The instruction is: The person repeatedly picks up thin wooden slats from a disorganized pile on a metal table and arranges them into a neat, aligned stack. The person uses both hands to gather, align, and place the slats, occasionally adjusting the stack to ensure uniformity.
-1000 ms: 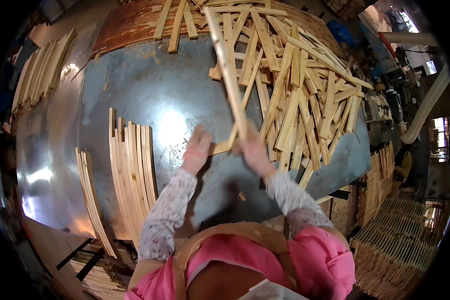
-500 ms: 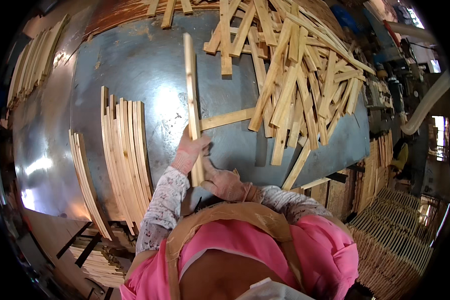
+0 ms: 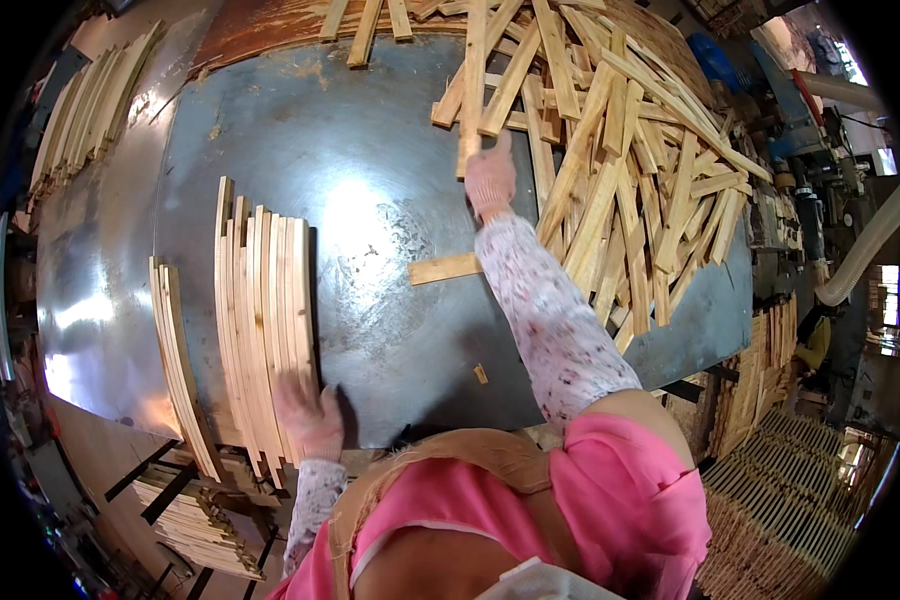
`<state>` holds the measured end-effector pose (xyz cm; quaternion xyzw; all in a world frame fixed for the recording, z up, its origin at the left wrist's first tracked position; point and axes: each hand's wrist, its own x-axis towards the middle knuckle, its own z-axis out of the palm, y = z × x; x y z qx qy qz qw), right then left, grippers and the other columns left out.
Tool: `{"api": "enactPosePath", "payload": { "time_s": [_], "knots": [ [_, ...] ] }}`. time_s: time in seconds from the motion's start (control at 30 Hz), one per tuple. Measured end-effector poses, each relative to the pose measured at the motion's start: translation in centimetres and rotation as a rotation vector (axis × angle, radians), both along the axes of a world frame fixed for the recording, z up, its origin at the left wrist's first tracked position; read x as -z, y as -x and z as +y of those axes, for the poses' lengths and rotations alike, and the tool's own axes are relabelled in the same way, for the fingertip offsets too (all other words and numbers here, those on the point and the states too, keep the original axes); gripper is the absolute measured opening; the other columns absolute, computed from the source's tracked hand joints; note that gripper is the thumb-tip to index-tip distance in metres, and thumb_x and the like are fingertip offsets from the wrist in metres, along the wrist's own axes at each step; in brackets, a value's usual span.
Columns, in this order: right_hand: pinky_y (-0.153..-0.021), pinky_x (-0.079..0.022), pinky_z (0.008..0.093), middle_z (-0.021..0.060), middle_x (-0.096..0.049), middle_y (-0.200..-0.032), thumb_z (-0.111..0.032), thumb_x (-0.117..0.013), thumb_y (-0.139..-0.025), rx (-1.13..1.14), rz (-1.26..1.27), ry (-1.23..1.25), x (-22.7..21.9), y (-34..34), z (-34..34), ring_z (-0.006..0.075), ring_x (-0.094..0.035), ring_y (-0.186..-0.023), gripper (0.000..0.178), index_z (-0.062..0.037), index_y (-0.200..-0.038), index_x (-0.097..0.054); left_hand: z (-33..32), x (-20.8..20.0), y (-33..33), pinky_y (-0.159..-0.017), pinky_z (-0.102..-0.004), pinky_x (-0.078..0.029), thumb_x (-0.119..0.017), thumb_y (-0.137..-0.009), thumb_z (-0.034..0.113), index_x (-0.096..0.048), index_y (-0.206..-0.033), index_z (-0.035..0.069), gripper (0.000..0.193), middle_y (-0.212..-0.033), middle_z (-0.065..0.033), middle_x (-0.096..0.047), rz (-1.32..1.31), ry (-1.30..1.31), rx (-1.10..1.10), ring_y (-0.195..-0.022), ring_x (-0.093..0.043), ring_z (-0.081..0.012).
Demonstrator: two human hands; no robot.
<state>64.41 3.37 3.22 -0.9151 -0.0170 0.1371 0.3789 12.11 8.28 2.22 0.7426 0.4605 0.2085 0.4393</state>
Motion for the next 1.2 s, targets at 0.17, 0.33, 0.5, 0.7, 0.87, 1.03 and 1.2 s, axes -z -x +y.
{"api": "enactPosePath", "payload": {
  "time_s": [0.17, 0.33, 0.5, 0.7, 0.87, 1.03, 1.2],
  "knots": [
    [-0.097, -0.054, 0.0401, 0.0171, -0.075, -0.108, -0.03, -0.067, -0.101, -0.282, -0.112, -0.259, 0.8, 9.9, -4.3, 0.0326, -0.071, -0.106, 0.058, -0.001, -0.15, -0.055, 2.4, -2.9, -19.3, -0.11, -0.0499, -0.052, -0.068, -0.1, 0.021, -0.058, -0.144, -0.008, 0.053, -0.135, -0.0312, -0.066, -0.139, -0.079, 0.265, -0.125, -0.066, -0.0451],
    [-0.095, -0.053, 0.033, 0.0172, -0.073, -0.113, -0.035, -0.072, -0.098, -0.024, -0.115, -0.401, -2.2, -4.3, -0.8, 0.0266, -0.068, -0.1, 0.069, 0.0091, -0.148, -0.052, 4.4, -0.8, -33.5, -0.114, -0.0469, -0.05, -0.072, -0.095, 0.028, -0.056, -0.149, -0.001, 0.063, -0.144, -0.0242, -0.064, -0.148, -0.14, 0.408, -0.133, -0.062, -0.0404],
    [-0.096, -0.055, 0.0444, 0.0274, -0.076, -0.116, -0.039, -0.081, -0.087, 0.144, -0.209, -0.165, 0.7, -13.6, 3.2, 0.0412, -0.073, -0.106, 0.072, 0.0081, -0.137, -0.057, 3.1, -2.6, -44.5, -0.118, -0.0489, -0.048, -0.084, -0.083, 0.041, -0.036, -0.165, 0.008, 0.101, -0.164, -0.0195, -0.046, 0.334, -0.221, 0.561, -0.148, -0.049, -0.0384],
    [-0.069, -0.062, 0.045, 0.011, -0.073, -0.1, -0.026, -0.08, -0.091, 0.048, 0.445, -0.697, -2.2, -10.6, 1.5, 0.0253, -0.073, -0.081, 0.049, 0.0006, -0.129, -0.065, 9.4, 1.1, -48.3, -0.102, -0.0531, -0.055, -0.067, -0.085, 0.011, -0.042, -0.162, 0.016, 0.082, -0.127, -0.0221, -0.063, 0.386, -0.232, 0.414, -0.117, -0.066, -0.0437],
    [-0.077, -0.059, 0.0431, 0.0164, -0.067, -0.12, -0.027, -0.071, -0.098, -0.103, 0.461, -0.63, -0.9, -1.1, -10.3, 0.0276, -0.07, -0.097, 0.055, -0.0065, -0.145, -0.054, 13.1, -1.8, -54.9, -0.108, -0.0534, -0.052, -0.074, -0.084, 0.019, -0.048, -0.157, 0.014, 0.077, -0.128, -0.0213, -0.066, 0.385, -0.522, 0.554, -0.121, -0.064, -0.0436],
    [-0.109, -0.054, 0.051, 0.0271, -0.056, -0.152, -0.024, -0.061, -0.101, -0.271, 0.009, -0.336, -3.8, 4.7, -12.5, 0.0436, -0.062, -0.131, 0.076, -0.0106, -0.169, -0.031, 14.9, 0.4, -59.2, -0.105, -0.0544, -0.054, -0.081, -0.085, 0.033, -0.048, -0.154, 0.006, 0.081, -0.13, -0.0275, -0.071, 0.275, -0.311, 0.652, -0.122, -0.068, -0.0457],
    [-0.099, -0.056, 0.0529, 0.0249, -0.066, -0.128, -0.026, -0.071, -0.1, -0.215, -0.379, 0.098, -12.7, -13.5, -5.1, 0.0455, -0.067, -0.12, 0.063, -0.0035, -0.152, -0.044, 15.3, 2.7, -60.4, -0.109, -0.0521, -0.052, -0.08, -0.091, 0.035, -0.037, -0.162, 0.006, 0.087, -0.142, -0.0276, -0.066, 0.502, -0.314, 0.657, -0.129, -0.066, -0.0438]
  ]
}}
